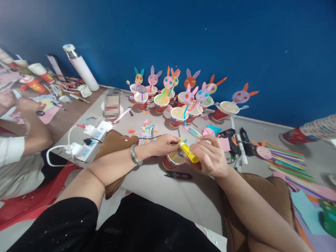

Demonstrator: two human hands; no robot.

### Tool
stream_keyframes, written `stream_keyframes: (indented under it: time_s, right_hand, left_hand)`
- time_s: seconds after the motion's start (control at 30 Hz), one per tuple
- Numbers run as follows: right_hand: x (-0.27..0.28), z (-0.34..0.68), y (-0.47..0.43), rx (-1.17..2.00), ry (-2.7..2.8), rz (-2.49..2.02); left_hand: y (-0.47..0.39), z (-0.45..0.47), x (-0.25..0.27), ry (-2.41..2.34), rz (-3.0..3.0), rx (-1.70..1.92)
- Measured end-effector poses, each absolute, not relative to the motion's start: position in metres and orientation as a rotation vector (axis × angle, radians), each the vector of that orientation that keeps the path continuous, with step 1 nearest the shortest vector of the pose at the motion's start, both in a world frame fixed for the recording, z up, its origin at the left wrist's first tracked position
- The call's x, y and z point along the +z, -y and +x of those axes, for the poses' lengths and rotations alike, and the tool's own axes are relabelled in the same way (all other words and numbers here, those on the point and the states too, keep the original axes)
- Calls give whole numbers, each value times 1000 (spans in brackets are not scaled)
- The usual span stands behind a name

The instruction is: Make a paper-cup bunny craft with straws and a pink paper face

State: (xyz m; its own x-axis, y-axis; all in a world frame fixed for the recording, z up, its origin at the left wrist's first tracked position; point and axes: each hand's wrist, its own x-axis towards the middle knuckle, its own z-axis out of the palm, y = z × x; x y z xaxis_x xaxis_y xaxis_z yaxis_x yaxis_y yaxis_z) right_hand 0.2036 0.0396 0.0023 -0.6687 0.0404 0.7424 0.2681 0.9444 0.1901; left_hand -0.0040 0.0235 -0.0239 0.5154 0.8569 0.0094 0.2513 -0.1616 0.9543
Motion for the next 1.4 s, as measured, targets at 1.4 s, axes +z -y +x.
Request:
stream_keyframes:
  time_s: [1.4]
  right_hand:
    - [3, 204, -33, -468, 2276, -229]
  left_hand:
    - [-23, -3, -24, -980, 1730, 695]
